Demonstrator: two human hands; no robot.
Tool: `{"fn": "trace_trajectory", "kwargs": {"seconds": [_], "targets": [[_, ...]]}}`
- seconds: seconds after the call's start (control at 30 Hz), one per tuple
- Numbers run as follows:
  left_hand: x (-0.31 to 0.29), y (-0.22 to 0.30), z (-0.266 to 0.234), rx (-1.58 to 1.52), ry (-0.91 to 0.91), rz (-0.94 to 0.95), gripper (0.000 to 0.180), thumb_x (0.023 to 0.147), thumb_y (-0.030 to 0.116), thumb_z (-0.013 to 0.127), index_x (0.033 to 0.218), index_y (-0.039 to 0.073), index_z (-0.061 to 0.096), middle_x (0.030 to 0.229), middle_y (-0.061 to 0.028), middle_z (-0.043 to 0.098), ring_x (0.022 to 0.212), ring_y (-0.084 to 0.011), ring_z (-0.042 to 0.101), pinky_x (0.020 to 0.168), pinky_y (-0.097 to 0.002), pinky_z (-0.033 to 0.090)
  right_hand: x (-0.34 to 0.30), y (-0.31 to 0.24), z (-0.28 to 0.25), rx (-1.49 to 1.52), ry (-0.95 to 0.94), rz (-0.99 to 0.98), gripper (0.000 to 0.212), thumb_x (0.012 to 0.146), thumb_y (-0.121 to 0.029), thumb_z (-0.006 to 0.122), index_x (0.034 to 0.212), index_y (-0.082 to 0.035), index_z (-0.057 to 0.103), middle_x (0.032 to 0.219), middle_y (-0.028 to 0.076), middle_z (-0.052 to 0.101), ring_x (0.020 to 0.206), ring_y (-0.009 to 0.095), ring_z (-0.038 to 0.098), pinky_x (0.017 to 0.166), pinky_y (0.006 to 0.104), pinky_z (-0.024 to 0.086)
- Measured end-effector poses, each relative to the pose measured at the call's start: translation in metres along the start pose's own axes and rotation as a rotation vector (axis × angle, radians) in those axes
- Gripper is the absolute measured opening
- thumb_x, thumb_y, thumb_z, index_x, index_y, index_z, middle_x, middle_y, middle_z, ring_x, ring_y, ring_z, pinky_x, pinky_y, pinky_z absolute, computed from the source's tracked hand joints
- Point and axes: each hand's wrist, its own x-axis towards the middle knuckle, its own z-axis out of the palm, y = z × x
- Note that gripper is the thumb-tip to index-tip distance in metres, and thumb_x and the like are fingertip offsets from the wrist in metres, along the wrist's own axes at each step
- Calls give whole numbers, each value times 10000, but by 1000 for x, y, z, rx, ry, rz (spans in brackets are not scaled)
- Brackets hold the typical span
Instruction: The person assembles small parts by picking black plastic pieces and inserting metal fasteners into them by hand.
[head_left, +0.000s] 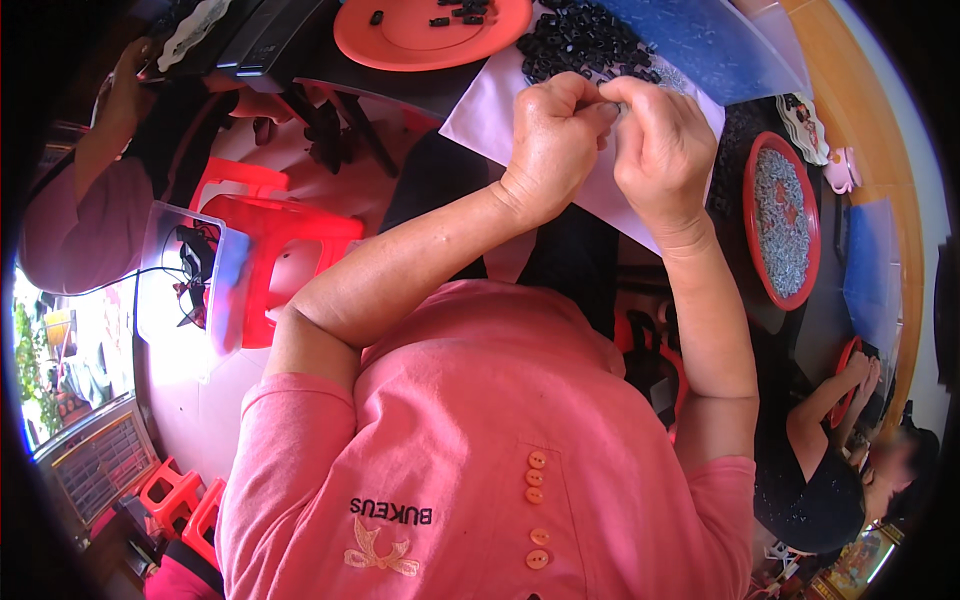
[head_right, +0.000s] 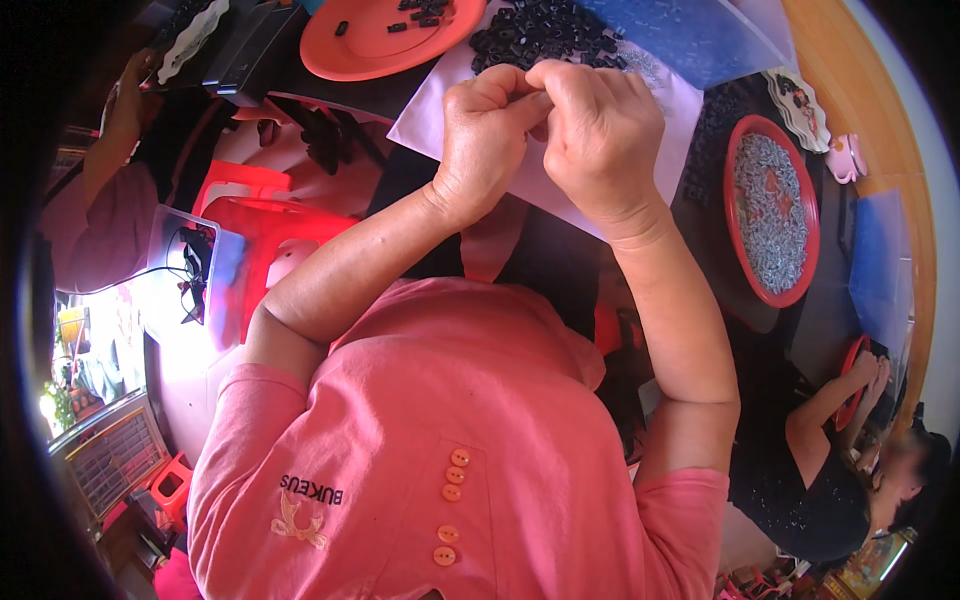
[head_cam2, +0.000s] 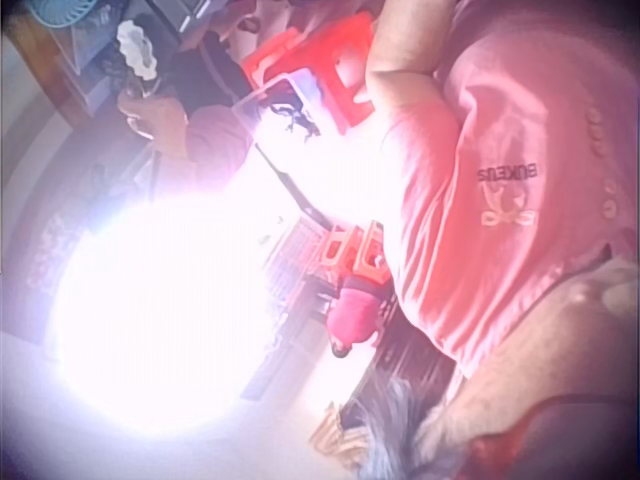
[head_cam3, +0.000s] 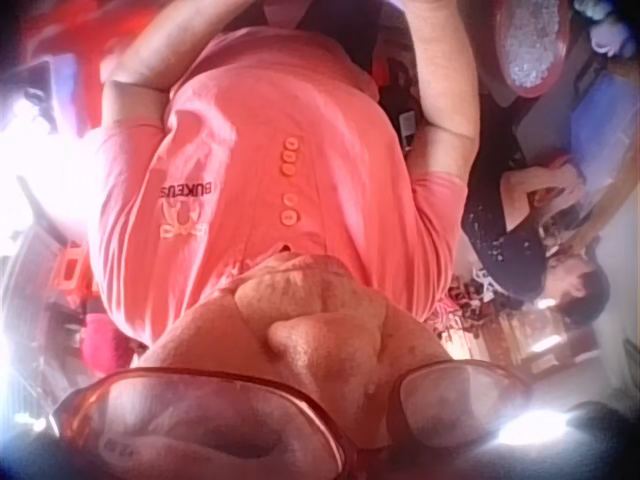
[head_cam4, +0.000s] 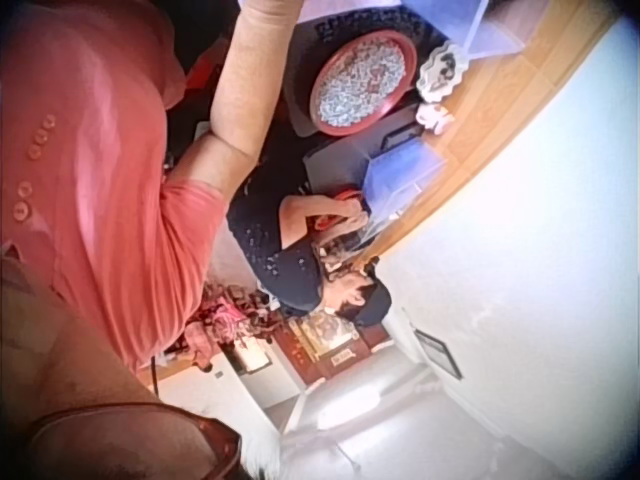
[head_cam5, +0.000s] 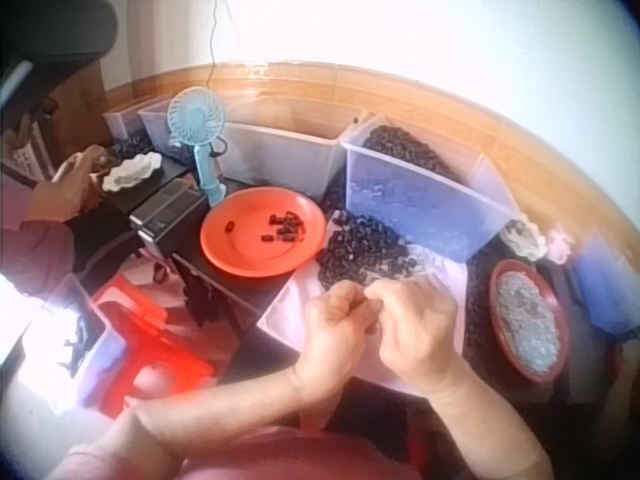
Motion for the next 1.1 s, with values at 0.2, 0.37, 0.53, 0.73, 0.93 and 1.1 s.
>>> {"fn": "trace_trajectory", "kwargs": {"seconds": [0.2,0.37,0.53,0.73,0.93,1.1], "targets": [[-3,4,-2,8,-8,-52,37,785,-24,620,760,-52,621,665,-72,602,581,-113,568,509,-263,452,-3,-1,-1,104,-11,132,313,701,87,587,951,-94,636,785,26,669,687,232,642,627,363,496],[-3,5,-5,27,-68,-26,46,825,-12,627,787,-37,626,672,-50,610,599,-99,568,525,-249,446,10,5,-14,386,-170,391,331,736,141,517,969,-69,620,741,50,651,651,222,651,590,308,507],[-1,1,2,-48,-5,-24,52,794,-13,621,750,-41,623,635,-61,597,575,-108,557,496,-265,443,3,4,-5,-28,-135,-22,282,680,-4,635,936,-119,620,796,13,654,721,203,632,667,333,464],[-2,10,2,-34,55,-109,69,801,1,622,757,-52,631,647,-69,607,572,-110,545,490,-268,443,-8,-18,3,-76,12,87,303,710,101,601,966,-56,641,873,76,684,794,273,660,712,367,507],[-2,13,5,-95,146,-180,61,765,-45,595,726,-63,639,672,-76,597,618,-135,541,524,-288,445,-6,-28,3,-125,0,106,286,718,51,644,982,-59,647,882,69,684,814,254,666,720,350,501],[-2,10,8,-241,165,-246,158,759,-88,477,700,-61,621,681,-78,579,604,-135,515,498,-290,405,-11,-25,1,-109,12,60,270,697,11,676,955,-60,638,843,64,663,782,250,651,695,345,478]]}}
